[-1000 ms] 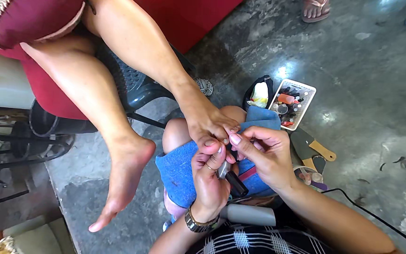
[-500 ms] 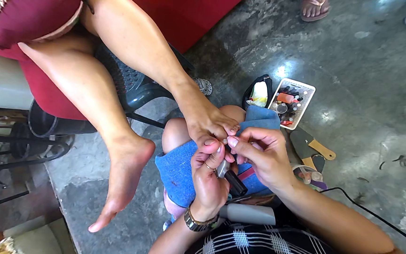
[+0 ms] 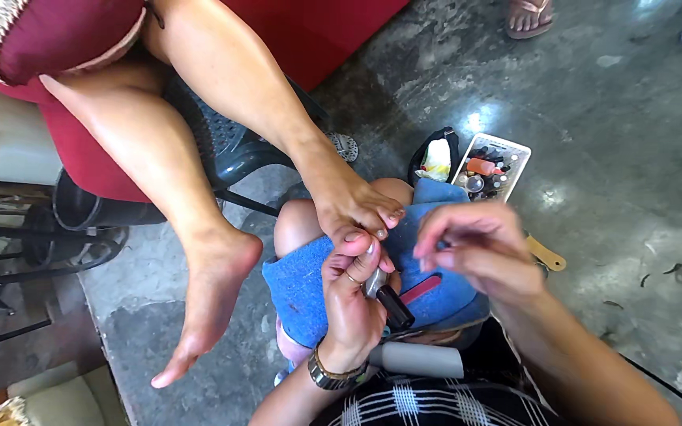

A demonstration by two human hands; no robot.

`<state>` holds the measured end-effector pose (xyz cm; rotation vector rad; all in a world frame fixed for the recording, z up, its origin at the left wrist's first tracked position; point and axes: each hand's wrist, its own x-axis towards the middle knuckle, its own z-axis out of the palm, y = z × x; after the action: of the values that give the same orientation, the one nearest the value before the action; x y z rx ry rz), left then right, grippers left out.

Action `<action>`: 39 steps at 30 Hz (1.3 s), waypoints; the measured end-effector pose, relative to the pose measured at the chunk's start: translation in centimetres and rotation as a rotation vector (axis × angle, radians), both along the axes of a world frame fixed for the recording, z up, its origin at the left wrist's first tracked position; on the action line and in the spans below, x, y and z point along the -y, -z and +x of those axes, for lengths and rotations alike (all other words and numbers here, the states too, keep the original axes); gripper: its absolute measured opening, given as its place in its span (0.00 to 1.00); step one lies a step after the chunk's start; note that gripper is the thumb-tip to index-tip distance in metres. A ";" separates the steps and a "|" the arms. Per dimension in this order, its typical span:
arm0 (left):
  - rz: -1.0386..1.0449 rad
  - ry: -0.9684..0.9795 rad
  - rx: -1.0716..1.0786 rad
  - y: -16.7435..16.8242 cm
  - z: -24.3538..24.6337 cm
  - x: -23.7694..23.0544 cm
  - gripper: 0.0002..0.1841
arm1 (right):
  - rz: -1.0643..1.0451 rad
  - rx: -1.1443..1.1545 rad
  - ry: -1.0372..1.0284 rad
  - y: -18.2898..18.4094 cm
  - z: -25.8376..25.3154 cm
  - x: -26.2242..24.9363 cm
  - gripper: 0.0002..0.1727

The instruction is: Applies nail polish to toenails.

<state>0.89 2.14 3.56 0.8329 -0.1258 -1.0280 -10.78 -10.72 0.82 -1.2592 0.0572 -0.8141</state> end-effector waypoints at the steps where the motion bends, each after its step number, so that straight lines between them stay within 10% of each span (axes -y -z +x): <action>1: 0.008 0.006 -0.016 -0.2 0.0 0.0 0.06 | -0.105 0.039 0.039 -0.7 -0.4 1.2 0.10; 12: 0.006 0.057 -0.174 -1.5 -0.1 0.1 0.05 | -0.920 -0.022 -0.461 -6.8 8.4 11.5 0.10; 39: -0.014 0.023 -0.194 -1.3 -0.1 0.0 0.04 | -0.999 -0.128 -0.512 -8.0 8.9 10.8 0.05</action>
<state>0.79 2.19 4.86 0.7161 0.0228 -1.1224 -1.87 -21.51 8.78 -2.1363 -0.6167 -0.2801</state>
